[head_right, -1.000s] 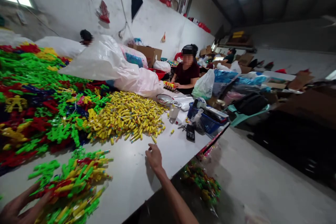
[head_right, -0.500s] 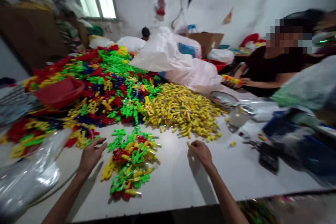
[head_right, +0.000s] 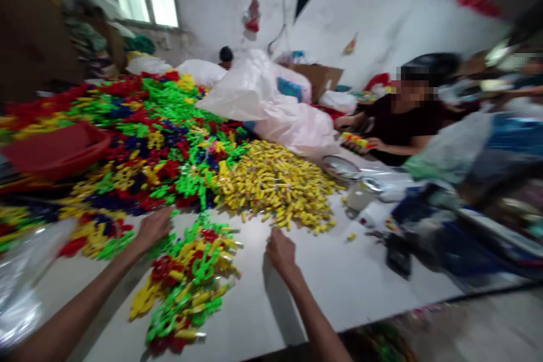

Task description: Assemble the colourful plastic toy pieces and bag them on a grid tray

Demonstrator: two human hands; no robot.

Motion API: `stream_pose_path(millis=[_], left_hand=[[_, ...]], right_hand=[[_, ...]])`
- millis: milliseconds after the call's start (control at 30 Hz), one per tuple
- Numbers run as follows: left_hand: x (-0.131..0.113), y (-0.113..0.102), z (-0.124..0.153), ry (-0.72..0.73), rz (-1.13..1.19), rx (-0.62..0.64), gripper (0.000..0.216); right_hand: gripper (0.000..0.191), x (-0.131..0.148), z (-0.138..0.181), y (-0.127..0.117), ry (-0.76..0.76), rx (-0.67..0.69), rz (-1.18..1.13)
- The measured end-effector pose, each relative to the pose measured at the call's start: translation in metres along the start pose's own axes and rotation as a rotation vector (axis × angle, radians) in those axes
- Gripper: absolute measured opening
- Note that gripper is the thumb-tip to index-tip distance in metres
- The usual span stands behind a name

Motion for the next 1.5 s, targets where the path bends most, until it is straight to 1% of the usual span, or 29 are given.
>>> stream_pose_path(millis=[33,67,100,167,200,233,300,367,400,467,533,600,667,767,833,900,1033,1067,1100,1233,1333,1400,1500], left_hand=[[0.001,-0.003,0.000,0.002,-0.020,-0.008,0.021],[0.002,-0.004,0.000,0.006,-0.020,-0.005,0.023],[0.004,-0.007,0.001,-0.004,-0.041,-0.022,0.019],[0.008,-0.014,0.012,-0.102,-0.045,-0.077,0.013],[0.008,-0.017,0.023,-0.172,0.016,-0.102,0.016],[0.006,-0.019,0.038,-0.250,0.121,-0.114,0.022],[-0.004,-0.018,0.071,-0.386,0.452,-0.126,0.032],[-0.019,-0.008,0.102,-0.471,0.668,-0.055,0.039],[-0.026,-0.001,0.114,-0.510,0.742,0.004,0.039],[-0.033,0.010,0.131,-0.582,0.848,0.028,0.037],[-0.032,0.015,0.139,-0.624,0.940,-0.024,0.033],[-0.030,0.018,0.143,-0.647,1.028,-0.082,0.030],[-0.026,0.021,0.146,-0.684,1.083,-0.113,0.027],[-0.023,0.024,0.151,-0.722,1.093,-0.153,0.028],[-0.022,0.025,0.154,-0.715,1.078,-0.154,0.032],[-0.022,0.026,0.156,-0.714,1.063,-0.129,0.035],[-0.021,0.028,0.160,-0.720,1.053,-0.075,0.042],[-0.020,0.029,0.160,-0.723,1.059,-0.066,0.044],[-0.019,0.030,0.161,-0.726,1.066,-0.066,0.045],[-0.015,0.032,0.161,-0.736,1.069,-0.107,0.047],[-0.016,0.032,0.161,-0.719,1.053,-0.110,0.046],[-0.018,0.028,0.160,-0.650,1.011,-0.154,0.042],[-0.015,0.018,0.158,-0.508,0.860,-0.286,0.038]], right_hand=[[0.020,-0.002,0.001,-0.002,0.026,-0.048,-0.107],[0.020,-0.003,0.002,-0.004,0.039,-0.083,-0.161],[0.020,-0.005,0.002,-0.007,0.051,-0.123,-0.218],[0.012,-0.003,0.006,-0.013,0.072,-0.165,-0.290],[0.004,0.001,0.011,-0.015,0.097,-0.156,-0.383],[0.004,0.008,0.017,-0.017,0.129,-0.126,-0.526],[0.016,0.030,0.033,-0.019,0.194,-0.017,-0.924],[0.022,0.059,0.053,-0.022,0.235,0.112,-1.292],[0.023,0.073,0.063,-0.024,0.232,0.161,-1.396],[0.023,0.097,0.080,-0.026,0.213,0.240,-1.500],[0.026,0.114,0.093,-0.024,0.188,0.287,-1.536],[0.027,0.125,0.101,-0.020,0.180,0.303,-1.546],[0.027,0.130,0.105,-0.015,0.200,0.307,-1.552],[0.027,0.136,0.110,-0.010,0.228,0.332,-1.571],[0.027,0.139,0.112,-0.009,0.238,0.346,-1.588],[0.027,0.140,0.114,-0.007,0.255,0.374,-1.611],[0.027,0.144,0.118,-0.001,0.248,0.497,-1.646],[0.026,0.144,0.118,-0.001,0.235,0.506,-1.647],[0.025,0.144,0.118,-0.001,0.224,0.494,-1.647],[0.026,0.138,0.117,0.000,0.236,0.373,-1.645],[0.025,0.139,0.119,0.002,0.233,0.376,-1.655],[0.025,0.140,0.121,0.001,0.218,0.343,-1.616],[0.027,0.140,0.121,-0.006,0.196,0.207,-1.500]])
Point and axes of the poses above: each hand's wrist, its own z-axis away from the middle knuckle, its own y-axis out of the palm, x = y × z, the point moved 6 cm from there along -z, towards the middle knuckle, and after that the axes turned 11 degrees about -x, right-handed, at the moved point
